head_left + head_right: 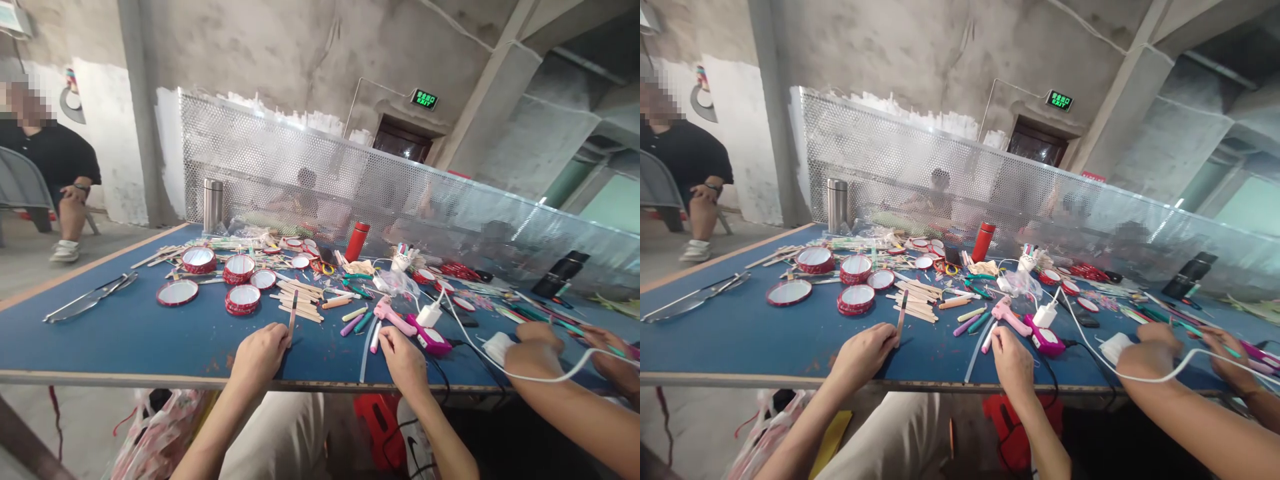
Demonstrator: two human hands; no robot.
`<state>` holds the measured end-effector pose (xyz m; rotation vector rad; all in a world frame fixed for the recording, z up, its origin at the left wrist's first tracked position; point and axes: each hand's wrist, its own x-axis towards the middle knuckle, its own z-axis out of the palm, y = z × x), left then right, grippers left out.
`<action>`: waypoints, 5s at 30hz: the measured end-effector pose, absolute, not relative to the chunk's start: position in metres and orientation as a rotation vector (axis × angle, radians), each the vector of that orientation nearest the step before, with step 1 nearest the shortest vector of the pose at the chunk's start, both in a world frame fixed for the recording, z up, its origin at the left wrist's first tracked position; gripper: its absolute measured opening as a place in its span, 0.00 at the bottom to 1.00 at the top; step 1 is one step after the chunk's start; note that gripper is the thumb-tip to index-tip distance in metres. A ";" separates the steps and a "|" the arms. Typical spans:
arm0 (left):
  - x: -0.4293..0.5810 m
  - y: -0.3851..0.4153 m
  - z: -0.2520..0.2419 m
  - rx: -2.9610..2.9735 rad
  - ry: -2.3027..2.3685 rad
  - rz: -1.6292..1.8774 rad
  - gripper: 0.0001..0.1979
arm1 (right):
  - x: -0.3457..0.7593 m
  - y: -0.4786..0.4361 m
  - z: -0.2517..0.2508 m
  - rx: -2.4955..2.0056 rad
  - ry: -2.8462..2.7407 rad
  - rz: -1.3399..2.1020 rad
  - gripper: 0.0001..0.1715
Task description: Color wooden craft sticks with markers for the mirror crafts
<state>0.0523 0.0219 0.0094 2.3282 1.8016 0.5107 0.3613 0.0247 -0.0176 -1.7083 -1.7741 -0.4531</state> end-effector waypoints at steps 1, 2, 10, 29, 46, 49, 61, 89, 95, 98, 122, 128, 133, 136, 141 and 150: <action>0.052 0.022 0.009 2.328 1.799 0.510 0.11 | 0.361 0.025 -0.018 -1.707 -1.774 -0.457 0.22; 0.052 0.022 0.009 2.329 1.797 0.510 0.11 | 0.361 0.024 -0.017 -1.706 -1.776 -0.460 0.22; 0.050 0.026 0.004 2.357 1.776 0.490 0.12 | 0.364 0.030 -0.010 -1.681 -1.796 -0.478 0.16; 0.049 0.027 0.003 2.386 1.768 0.472 0.11 | 0.279 0.057 0.021 -1.542 -2.552 -0.857 0.14; 0.050 0.026 0.005 2.397 1.791 0.431 0.11 | 0.308 0.045 0.033 -1.762 -2.324 -0.889 0.14; 0.049 0.026 0.004 2.408 1.788 0.440 0.10 | 0.328 0.048 0.041 -1.846 -2.241 -0.885 0.14; 0.049 0.027 0.005 2.417 1.776 0.431 0.11 | 0.345 0.077 0.050 -1.893 -2.239 -0.698 0.12; 0.051 0.024 0.005 2.345 1.769 0.520 0.11 | 0.297 0.131 0.034 -1.524 -2.411 -0.282 0.08; 0.051 0.024 0.007 2.355 1.770 0.497 0.10 | 0.305 0.122 0.049 -1.445 -1.885 0.086 0.04; 0.051 0.024 0.008 2.342 1.777 0.486 0.10 | 0.307 0.122 0.057 -1.353 -1.657 0.396 0.16; 0.050 0.024 0.006 2.362 1.762 0.487 0.11 | 0.331 0.115 0.046 -1.240 -1.406 0.487 0.16; 0.050 0.025 0.005 2.356 1.765 0.479 0.10 | 0.341 0.114 0.031 -1.393 -1.650 0.136 0.14; 0.051 0.024 0.007 2.351 1.771 0.489 0.10 | 0.339 0.112 0.027 -1.504 -1.776 -0.123 0.12; 0.051 0.024 0.008 2.351 1.769 0.477 0.10 | 0.341 0.112 0.033 -1.558 -1.842 -0.252 0.09; 0.051 0.023 0.007 2.373 1.765 0.494 0.12 | 0.339 0.113 0.043 -1.614 -1.990 -0.366 0.08; 0.051 0.022 0.009 2.383 1.765 0.497 0.12 | 0.328 0.130 0.055 -1.662 -2.024 -0.285 0.07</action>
